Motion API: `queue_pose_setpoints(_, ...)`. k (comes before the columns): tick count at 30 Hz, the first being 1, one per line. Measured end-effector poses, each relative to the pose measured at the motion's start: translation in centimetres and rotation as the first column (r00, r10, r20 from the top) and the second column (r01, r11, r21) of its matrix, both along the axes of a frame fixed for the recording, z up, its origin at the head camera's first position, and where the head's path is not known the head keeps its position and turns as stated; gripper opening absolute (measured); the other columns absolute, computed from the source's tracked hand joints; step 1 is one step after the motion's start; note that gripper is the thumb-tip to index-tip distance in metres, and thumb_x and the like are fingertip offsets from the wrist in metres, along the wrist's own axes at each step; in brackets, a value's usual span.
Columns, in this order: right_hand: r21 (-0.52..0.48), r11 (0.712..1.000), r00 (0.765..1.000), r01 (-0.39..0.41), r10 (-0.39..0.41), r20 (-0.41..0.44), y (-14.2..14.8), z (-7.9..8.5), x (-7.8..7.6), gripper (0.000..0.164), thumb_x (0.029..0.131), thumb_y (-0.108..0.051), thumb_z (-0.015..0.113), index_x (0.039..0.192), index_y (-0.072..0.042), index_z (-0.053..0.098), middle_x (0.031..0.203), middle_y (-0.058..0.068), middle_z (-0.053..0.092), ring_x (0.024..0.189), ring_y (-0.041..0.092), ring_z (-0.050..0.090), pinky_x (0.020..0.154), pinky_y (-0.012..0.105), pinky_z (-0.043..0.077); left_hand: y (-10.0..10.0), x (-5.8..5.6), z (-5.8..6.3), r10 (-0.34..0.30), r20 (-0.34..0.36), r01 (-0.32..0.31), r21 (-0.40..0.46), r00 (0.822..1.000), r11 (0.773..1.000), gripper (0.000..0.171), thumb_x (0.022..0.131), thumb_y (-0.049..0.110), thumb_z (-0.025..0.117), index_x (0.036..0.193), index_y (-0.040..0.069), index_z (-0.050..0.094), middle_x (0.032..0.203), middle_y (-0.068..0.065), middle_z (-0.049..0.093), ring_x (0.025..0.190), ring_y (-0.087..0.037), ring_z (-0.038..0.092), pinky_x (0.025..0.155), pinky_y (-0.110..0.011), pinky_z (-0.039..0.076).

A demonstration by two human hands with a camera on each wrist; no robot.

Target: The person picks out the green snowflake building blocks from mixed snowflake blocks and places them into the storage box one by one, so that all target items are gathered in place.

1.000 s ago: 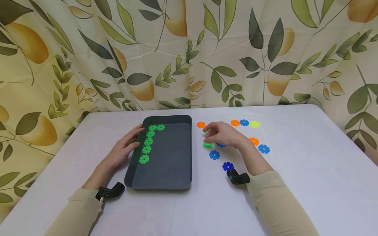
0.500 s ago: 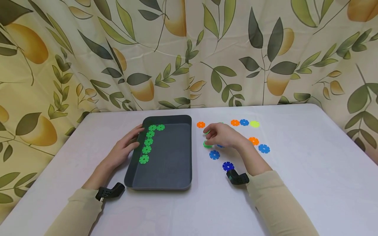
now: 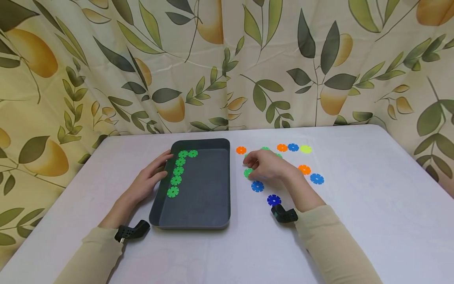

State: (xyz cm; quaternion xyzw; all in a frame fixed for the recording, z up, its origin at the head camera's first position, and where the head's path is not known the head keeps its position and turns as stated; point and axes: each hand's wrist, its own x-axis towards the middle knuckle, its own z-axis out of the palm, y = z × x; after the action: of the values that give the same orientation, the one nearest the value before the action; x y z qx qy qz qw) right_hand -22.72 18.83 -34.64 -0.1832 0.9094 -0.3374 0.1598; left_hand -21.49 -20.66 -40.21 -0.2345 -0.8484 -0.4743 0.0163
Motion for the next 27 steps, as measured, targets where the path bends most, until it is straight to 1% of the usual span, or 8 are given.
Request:
queue_pose_setpoints(4,0.036,0.999,1.000,-0.002,0.003,-0.028,-0.14,-0.15,0.05,0.035,0.085,-0.004,0.077,0.118,0.000,0.068,0.106,0.009,0.066,0.098,0.027,0.059,0.093,0.042,0.053,-0.01,0.07,0.05,-0.006,-0.001,0.006,0.006,1.000,1.000,0.051,0.102,0.008,0.051,0.152,0.008,0.044,0.165,-0.001,0.026,0.148,-0.022,0.030,0.119,-0.040,0.027)
queue_pose_setpoints(8,0.049,0.999,0.999,-0.001,0.004,-0.043,-0.21,-0.23,0.08,0.032,0.085,-0.003,0.077,0.116,-0.001,0.070,0.104,0.007,0.067,0.096,0.026,0.059,0.091,0.042,0.053,0.00,0.08,0.03,-0.008,-0.005,0.008,0.004,1.000,1.000,0.051,0.102,0.008,0.051,0.152,0.007,0.044,0.165,-0.002,0.026,0.148,-0.024,0.030,0.119,-0.042,0.026)
queue_pose_setpoints(11,0.046,0.999,0.999,-0.008,0.010,-0.048,-0.23,-0.24,0.10,0.030,0.085,-0.002,0.077,0.114,-0.001,0.071,0.103,0.007,0.067,0.095,0.026,0.059,0.090,0.041,0.054,0.00,0.05,-0.03,-0.006,-0.003,0.006,0.002,1.000,1.000,0.051,0.102,0.009,0.051,0.152,0.007,0.044,0.165,-0.003,0.026,0.148,-0.025,0.030,0.119,-0.043,0.026)
queue_pose_setpoints(15,0.033,0.999,0.998,-0.022,0.023,-0.050,-0.26,-0.12,0.19,0.029,0.084,0.000,0.077,0.112,-0.001,0.071,0.102,0.007,0.067,0.094,0.026,0.059,0.089,0.041,0.054,0.04,0.07,0.03,-0.003,0.000,0.003,0.009,1.000,1.000,0.051,0.102,0.008,0.051,0.152,0.008,0.044,0.165,-0.002,0.026,0.148,-0.023,0.029,0.119,-0.042,0.026)
queue_pose_setpoints(22,0.019,0.999,0.999,-0.026,0.027,-0.039,-0.39,0.14,0.39,0.029,0.084,0.002,0.075,0.112,-0.001,0.071,0.104,0.008,0.067,0.096,0.027,0.059,0.090,0.042,0.054,0.02,0.02,-0.01,-0.001,-0.005,0.001,0.008,1.000,1.000,0.051,0.101,0.008,0.051,0.152,0.007,0.044,0.165,-0.004,0.026,0.148,-0.025,0.030,0.119,-0.044,0.026)
queue_pose_setpoints(27,0.033,0.999,0.999,-0.028,0.029,-0.041,-0.39,0.07,0.39,0.028,0.085,0.001,0.075,0.112,-0.002,0.072,0.101,0.007,0.067,0.094,0.026,0.059,0.089,0.042,0.054,0.03,-0.05,-0.10,0.009,0.000,-0.009,-0.003,1.000,1.000,0.051,0.102,0.009,0.050,0.152,0.008,0.044,0.165,-0.001,0.027,0.148,-0.022,0.030,0.119,-0.043,0.026)
